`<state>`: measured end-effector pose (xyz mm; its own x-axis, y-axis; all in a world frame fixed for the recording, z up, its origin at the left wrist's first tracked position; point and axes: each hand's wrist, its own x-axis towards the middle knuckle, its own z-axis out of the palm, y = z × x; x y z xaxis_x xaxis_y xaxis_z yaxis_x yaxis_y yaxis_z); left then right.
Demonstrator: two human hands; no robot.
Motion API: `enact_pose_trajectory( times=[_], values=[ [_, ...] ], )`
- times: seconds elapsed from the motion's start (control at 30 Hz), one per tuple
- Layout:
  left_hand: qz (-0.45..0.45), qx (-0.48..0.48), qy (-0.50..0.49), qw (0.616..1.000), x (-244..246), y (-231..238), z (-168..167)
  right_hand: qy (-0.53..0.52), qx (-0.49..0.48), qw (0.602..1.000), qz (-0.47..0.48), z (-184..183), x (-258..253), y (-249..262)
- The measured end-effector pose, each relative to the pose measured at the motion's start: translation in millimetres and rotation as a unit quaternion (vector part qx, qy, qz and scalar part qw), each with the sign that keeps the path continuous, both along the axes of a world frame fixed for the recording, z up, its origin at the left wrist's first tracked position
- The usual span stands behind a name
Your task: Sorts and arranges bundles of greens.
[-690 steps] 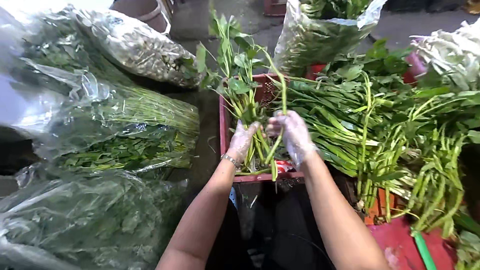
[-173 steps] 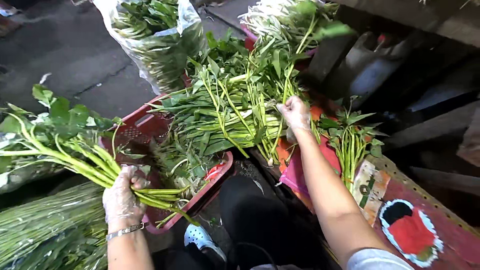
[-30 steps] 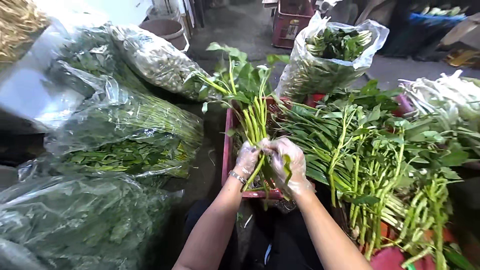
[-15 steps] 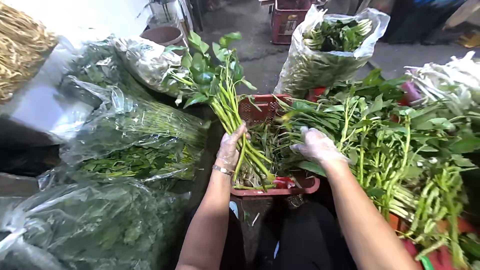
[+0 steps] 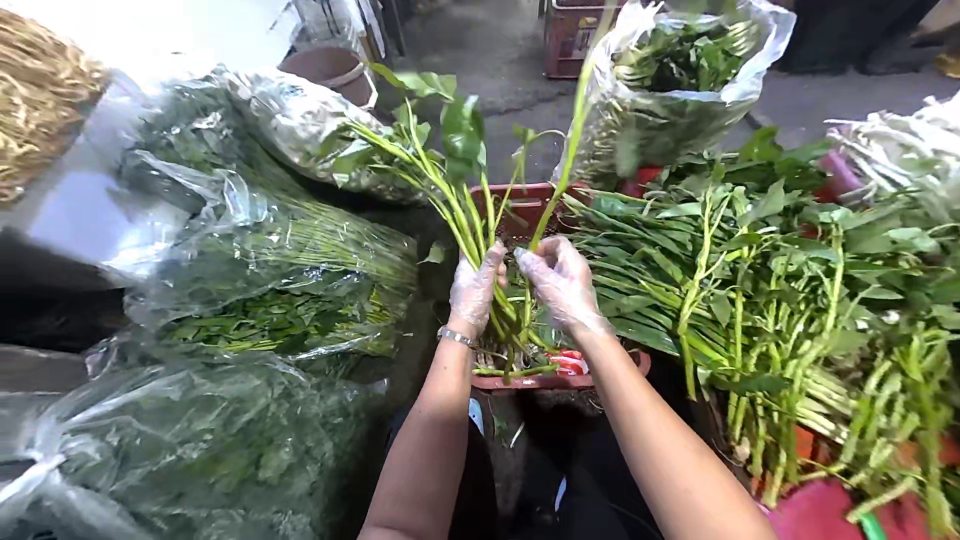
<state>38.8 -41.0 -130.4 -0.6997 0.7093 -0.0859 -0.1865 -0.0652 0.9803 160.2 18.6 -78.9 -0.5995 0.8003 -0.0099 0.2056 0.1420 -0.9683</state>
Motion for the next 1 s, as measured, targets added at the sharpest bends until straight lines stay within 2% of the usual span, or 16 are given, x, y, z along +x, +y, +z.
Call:
enact_pose_trajectory(
  times=[0.13, 0.3, 0.5, 0.67, 0.83, 0.87, 0.93, 1.0],
  values=[
    [0.012, -0.034, 0.024, 0.999, 17, 1, 1, -0.046, 0.065, 0.997, 0.006, -1, -10, -4],
    [-0.029, -0.024, 0.033, 0.999, 21, -1, -3, 0.018, 0.069, 0.997, 0.017, -15, -6, -1],
    [-0.029, 0.031, -0.031, 0.999, 26, 0, -1, 0.070, 0.028, 0.997, 0.033, -19, 3, -3],
    [-0.005, 0.075, -0.093, 0.993, 32, 4, -3, -0.001, 0.026, 0.997, 0.076, -23, 9, -5],
    [0.055, 0.018, -0.074, 0.996, 34, 3, 13, -0.075, 0.192, 0.975, 0.087, -18, 14, -11],
    [0.061, 0.028, -0.069, 0.995, 35, 3, 13, -0.089, 0.189, 0.972, 0.104, -16, 15, -10],
    [0.058, 0.052, -0.057, 0.995, 36, 2, 12, -0.157, 0.124, 0.966, 0.167, -9, 13, -5],
    [0.049, 0.030, -0.054, 0.997, 36, 1, 11, -0.242, 0.087, 0.941, 0.218, 4, 5, -2]
  ],
)
